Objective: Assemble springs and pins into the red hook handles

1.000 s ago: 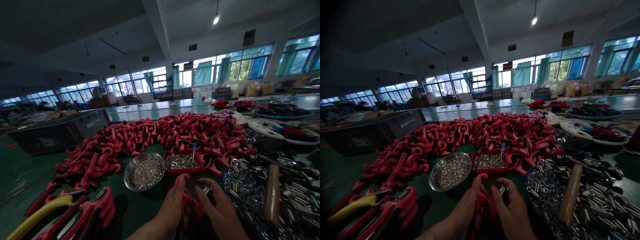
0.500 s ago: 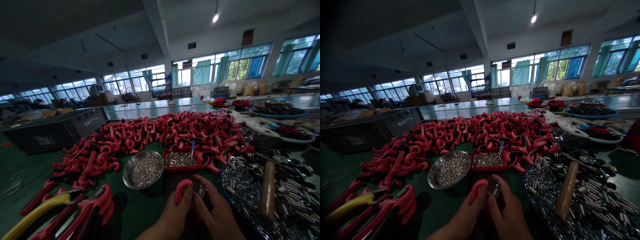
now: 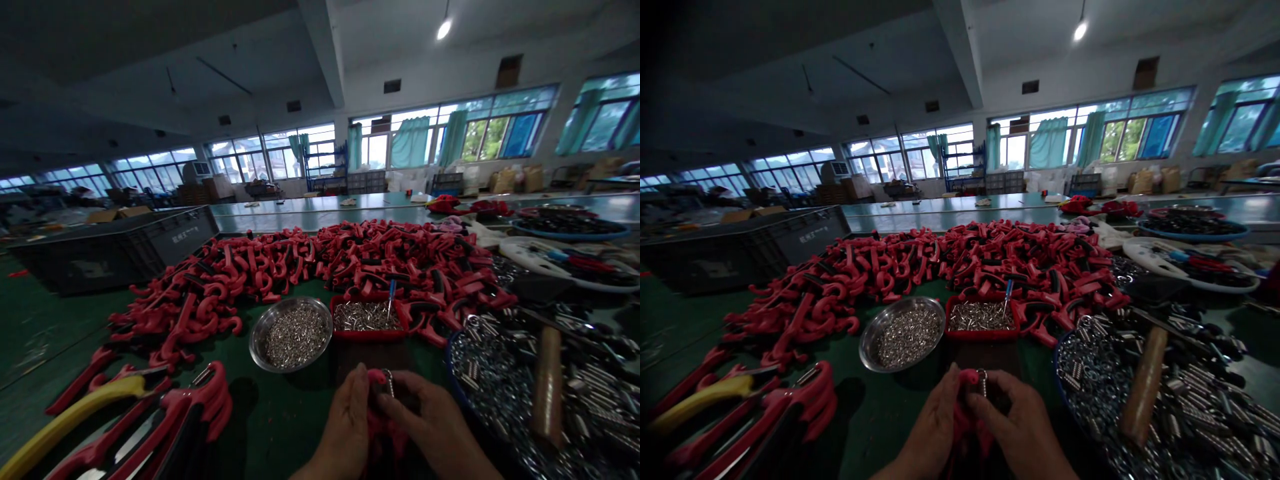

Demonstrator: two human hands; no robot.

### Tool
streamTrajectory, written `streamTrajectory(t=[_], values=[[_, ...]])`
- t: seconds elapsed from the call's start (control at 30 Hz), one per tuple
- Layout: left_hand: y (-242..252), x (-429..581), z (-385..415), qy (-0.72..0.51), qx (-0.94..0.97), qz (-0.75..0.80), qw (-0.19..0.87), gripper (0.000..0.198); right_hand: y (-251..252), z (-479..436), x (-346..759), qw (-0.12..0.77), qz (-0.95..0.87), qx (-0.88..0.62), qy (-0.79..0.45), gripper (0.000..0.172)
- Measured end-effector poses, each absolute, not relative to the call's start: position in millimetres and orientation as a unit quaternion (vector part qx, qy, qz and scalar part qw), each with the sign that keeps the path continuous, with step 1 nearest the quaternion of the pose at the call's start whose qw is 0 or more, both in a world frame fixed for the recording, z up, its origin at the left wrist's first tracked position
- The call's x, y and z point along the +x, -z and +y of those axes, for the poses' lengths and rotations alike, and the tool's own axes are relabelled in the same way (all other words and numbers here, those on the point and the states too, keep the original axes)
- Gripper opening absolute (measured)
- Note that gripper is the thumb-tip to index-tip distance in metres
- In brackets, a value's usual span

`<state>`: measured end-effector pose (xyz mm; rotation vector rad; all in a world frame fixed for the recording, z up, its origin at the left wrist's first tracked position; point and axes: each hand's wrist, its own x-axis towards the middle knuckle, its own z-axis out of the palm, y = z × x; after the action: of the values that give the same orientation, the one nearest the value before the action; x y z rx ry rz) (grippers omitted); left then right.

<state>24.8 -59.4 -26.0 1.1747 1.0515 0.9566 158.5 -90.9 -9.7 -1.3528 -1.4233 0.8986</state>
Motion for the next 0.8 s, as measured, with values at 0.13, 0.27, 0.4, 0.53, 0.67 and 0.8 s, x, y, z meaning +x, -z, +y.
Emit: streamTrajectory(t=[0.13, 0.27, 0.4, 0.53, 0.67, 0.8], values=[[28.4, 23.6, -60.2, -0.420, 0.506, 0.464, 0.593, 0.057, 12.6, -94.1, 157.3, 0.469, -0.617, -0.577, -0.258, 0.024], [32.7, 25.4, -60.6, -0.432, 0.488, 0.490, 0.579, 0.054, 11.9, -96.0, 156.5, 0.462, -0.648, -0.570, -0.205, 0.023], [32.8, 24.3, -62.2, -0.417, 0.489, 0.474, 0.602, 0.055, 7.7, -96.9, 158.8, 0.423, -0.682, -0.566, -0.188, 0.027], [29.1, 22.2, -63.4, -0.387, 0.475, 0.507, 0.607, 0.056, 10.0, -100.0, 158.2, 0.369, -0.702, -0.564, -0.232, 0.025], [22.7, 22.5, -63.4, -0.381, 0.474, 0.491, 0.624, 0.054, 13.3, -103.1, 155.4, 0.322, -0.714, -0.581, -0.220, 0.031], [18.8, 21.1, -64.0, -0.380, 0.520, 0.482, 0.594, 0.053, 7.7, -103.0, 156.1, 0.248, -0.753, -0.580, -0.186, 0.032]])
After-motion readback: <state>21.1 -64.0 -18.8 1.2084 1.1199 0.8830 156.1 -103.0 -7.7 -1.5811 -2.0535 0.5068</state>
